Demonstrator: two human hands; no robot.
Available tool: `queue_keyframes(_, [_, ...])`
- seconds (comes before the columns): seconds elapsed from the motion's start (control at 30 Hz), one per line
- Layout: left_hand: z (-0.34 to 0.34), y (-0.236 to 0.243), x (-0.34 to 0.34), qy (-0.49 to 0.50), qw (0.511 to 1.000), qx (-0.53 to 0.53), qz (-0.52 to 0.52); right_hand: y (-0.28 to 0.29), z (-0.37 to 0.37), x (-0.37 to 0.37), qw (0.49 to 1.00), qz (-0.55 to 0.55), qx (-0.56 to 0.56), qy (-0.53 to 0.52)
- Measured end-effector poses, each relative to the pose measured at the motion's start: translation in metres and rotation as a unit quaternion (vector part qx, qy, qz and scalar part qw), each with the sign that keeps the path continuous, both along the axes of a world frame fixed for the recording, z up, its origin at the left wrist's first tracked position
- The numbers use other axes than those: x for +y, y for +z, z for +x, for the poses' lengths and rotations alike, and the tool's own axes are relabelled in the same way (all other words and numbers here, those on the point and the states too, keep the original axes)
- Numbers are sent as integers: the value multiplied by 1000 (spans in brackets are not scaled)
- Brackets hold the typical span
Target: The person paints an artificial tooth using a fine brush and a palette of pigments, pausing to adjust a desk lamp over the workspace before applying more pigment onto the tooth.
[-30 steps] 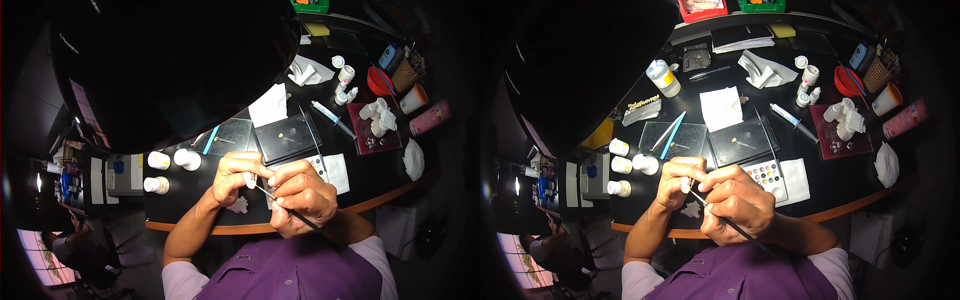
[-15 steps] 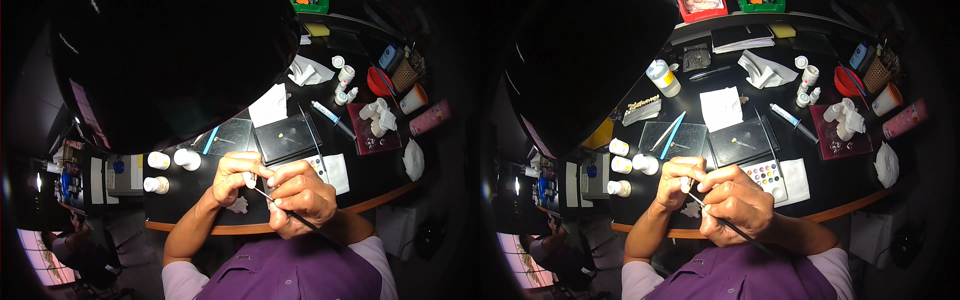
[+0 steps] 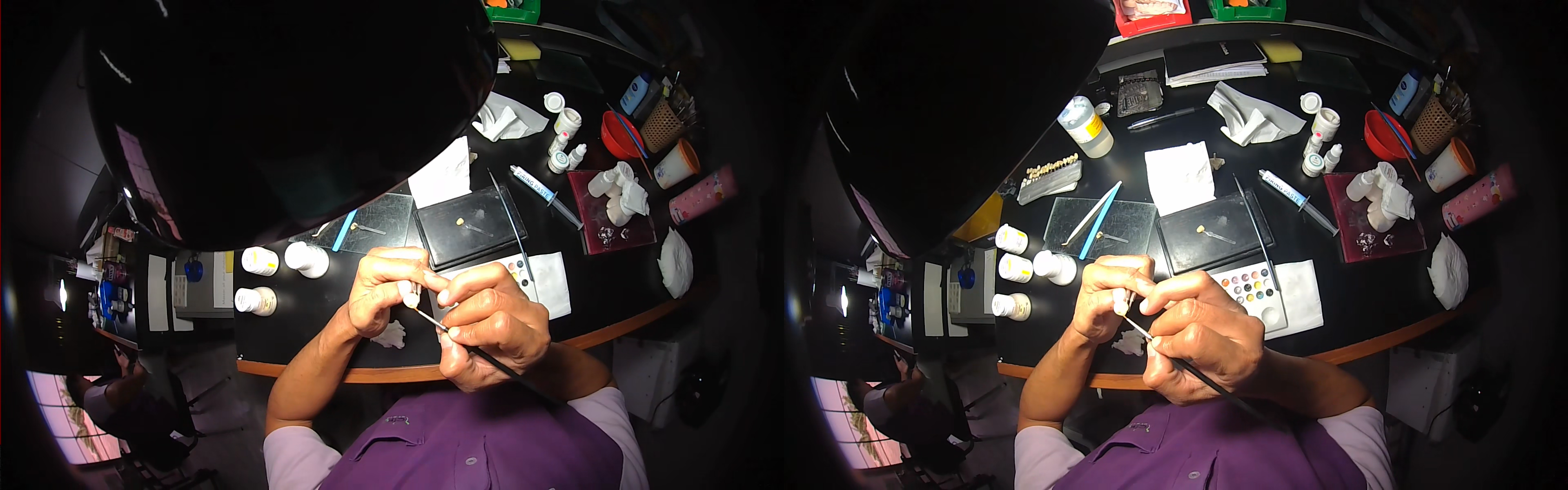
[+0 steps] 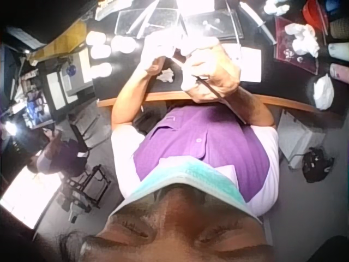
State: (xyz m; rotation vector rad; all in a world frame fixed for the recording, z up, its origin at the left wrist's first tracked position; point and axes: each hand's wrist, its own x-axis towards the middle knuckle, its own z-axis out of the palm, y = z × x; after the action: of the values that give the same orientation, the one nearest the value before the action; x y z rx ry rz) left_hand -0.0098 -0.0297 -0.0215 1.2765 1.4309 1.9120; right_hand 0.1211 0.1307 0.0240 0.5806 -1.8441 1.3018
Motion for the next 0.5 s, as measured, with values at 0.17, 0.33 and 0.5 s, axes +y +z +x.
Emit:
queue_keyframes(0.17, [0,0,-1,-2,1000,-4,-3,1,0,0,1000,1,-1,4])
queue_keyframes(0.33, [0,-1,0,-2,1000,-4,7,1,0,0,1000,-2,-2,5])
queue_keyframes(0.5, [2,0,0,2,1000,-11,8,-3,0,2,1000,1,3,3])
